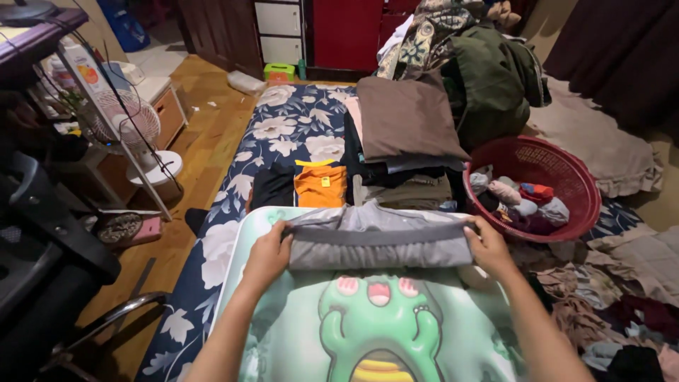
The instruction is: Folding pieces of underwear on a small table and putting them into a laundry basket.
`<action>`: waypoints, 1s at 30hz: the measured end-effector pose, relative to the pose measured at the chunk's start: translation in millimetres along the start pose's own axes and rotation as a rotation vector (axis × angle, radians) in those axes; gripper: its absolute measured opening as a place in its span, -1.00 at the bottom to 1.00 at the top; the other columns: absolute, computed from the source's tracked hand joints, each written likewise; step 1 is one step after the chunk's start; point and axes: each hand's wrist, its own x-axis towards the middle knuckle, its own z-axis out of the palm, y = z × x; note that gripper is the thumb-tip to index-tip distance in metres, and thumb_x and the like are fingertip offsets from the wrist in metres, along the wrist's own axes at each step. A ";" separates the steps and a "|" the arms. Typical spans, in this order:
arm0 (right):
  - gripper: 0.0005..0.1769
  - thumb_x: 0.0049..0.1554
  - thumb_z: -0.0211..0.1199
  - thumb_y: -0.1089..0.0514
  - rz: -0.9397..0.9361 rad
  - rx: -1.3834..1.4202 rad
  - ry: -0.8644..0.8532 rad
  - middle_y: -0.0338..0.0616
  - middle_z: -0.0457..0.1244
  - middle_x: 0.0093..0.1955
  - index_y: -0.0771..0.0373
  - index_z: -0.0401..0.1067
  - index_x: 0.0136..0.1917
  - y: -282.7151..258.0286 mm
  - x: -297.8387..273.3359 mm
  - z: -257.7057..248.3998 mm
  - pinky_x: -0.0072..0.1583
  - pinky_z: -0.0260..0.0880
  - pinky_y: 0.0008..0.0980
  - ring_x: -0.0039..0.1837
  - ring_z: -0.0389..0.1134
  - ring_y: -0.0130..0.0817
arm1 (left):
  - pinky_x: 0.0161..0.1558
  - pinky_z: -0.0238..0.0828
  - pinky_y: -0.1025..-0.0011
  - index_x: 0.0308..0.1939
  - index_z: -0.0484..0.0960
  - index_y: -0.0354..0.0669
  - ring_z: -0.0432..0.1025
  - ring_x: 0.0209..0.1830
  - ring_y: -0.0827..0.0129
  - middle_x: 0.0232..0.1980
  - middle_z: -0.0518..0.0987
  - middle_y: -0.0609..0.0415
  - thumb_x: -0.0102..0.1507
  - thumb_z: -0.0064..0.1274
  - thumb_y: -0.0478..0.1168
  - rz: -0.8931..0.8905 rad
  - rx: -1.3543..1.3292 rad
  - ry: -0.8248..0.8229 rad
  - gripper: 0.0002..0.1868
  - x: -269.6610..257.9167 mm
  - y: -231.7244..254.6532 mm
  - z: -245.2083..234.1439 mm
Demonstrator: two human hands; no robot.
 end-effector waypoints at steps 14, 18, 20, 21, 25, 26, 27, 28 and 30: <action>-0.12 -0.10 0.41 0.00 -0.541 -0.527 -0.151 0.14 0.13 0.45 0.22 0.22 0.44 -49.5 10.4 67.5 0.44 0.09 0.02 0.48 0.11 0.10 | 0.37 -0.06 -0.29 0.51 0.20 -0.12 0.04 0.53 -0.14 0.50 0.22 -0.24 0.01 0.27 0.14 0.137 0.492 -0.251 0.06 4.0 69.9 76.8; 0.11 -0.12 0.36 0.08 -0.423 -0.620 -0.269 0.26 -0.08 0.62 0.27 -0.03 0.61 -40.5 2.0 105.3 0.51 -0.17 0.16 0.64 -0.15 0.14 | 0.27 -0.28 -0.56 0.59 0.05 -0.22 -0.16 0.60 -0.37 0.64 0.00 -0.27 0.07 0.23 0.14 0.098 0.442 -0.358 0.13 -6.6 86.5 129.7; 0.08 -0.10 0.33 0.09 -0.330 -0.643 -0.175 0.21 -0.08 0.62 0.27 -0.03 0.61 -24.4 7.0 115.1 0.53 -0.17 0.13 0.65 -0.15 0.10 | 0.27 -0.26 -0.59 0.56 0.10 -0.26 -0.10 0.57 -0.36 0.62 0.06 -0.24 0.17 0.13 0.06 0.110 0.558 -0.217 -0.02 -6.4 64.7 160.0; 0.04 -0.09 0.29 0.11 -0.241 -0.661 -0.083 0.17 -0.07 0.63 0.27 -0.04 0.60 -17.3 9.9 120.2 0.55 -0.16 0.09 0.65 -0.16 0.06 | 0.27 -0.24 -0.62 0.54 0.16 -0.29 -0.04 0.54 -0.35 0.61 0.11 -0.21 0.27 0.04 -0.01 0.115 0.675 -0.070 -0.17 -5.9 54.1 174.2; -0.04 -0.05 0.25 0.15 -0.059 -0.741 -0.017 0.07 -0.07 0.64 0.17 0.02 0.58 -39.3 9.1 128.3 0.56 -0.16 0.06 0.66 -0.16 0.02 | 0.31 -0.36 -0.60 0.53 0.19 0.08 -0.10 0.55 -0.38 0.57 0.10 -0.18 0.31 -0.07 -0.05 0.002 0.415 -0.158 -0.31 -9.3 72.8 159.4; -0.18 0.05 0.16 0.14 -0.009 -0.515 0.014 0.05 -0.04 0.63 0.16 0.09 0.56 -37.9 9.2 132.9 0.54 -0.14 0.02 0.65 -0.11 -0.02 | 0.32 -0.38 -0.59 0.52 0.21 0.12 -0.10 0.56 -0.36 0.58 0.10 -0.19 0.31 -0.06 -0.05 0.013 0.386 -0.144 -0.33 -11.7 70.5 161.3; -0.31 0.15 0.08 0.13 0.040 -0.289 0.042 0.02 0.00 0.62 0.16 0.15 0.55 -36.6 9.5 137.7 0.52 -0.11 -0.03 0.63 -0.07 -0.06 | 0.32 -0.41 -0.59 0.51 0.23 0.15 -0.10 0.57 -0.33 0.59 0.10 -0.20 0.31 -0.05 -0.04 0.024 0.357 -0.130 -0.34 -14.0 67.9 163.0; -0.31 0.15 0.08 0.13 0.036 -0.287 0.045 0.02 0.00 0.62 0.16 0.15 0.55 -25.7 11.7 148.5 0.52 -0.11 -0.03 0.63 -0.07 -0.06 | 0.32 -0.41 -0.59 0.51 0.23 0.15 -0.10 0.57 -0.33 0.59 0.10 -0.20 0.31 -0.05 -0.04 0.027 0.359 -0.126 -0.34 -15.8 71.4 163.7; -0.50 0.35 -0.08 0.07 0.159 0.776 0.074 0.13 0.15 0.52 0.33 0.26 0.46 -1.9 15.6 169.6 0.49 0.06 -0.08 0.51 0.11 -0.02 | 0.36 -0.38 -0.48 0.57 0.19 0.15 -0.10 0.58 -0.29 0.61 0.06 -0.32 0.28 -0.05 -0.07 0.038 0.274 -0.115 -0.25 -20.6 78.0 167.5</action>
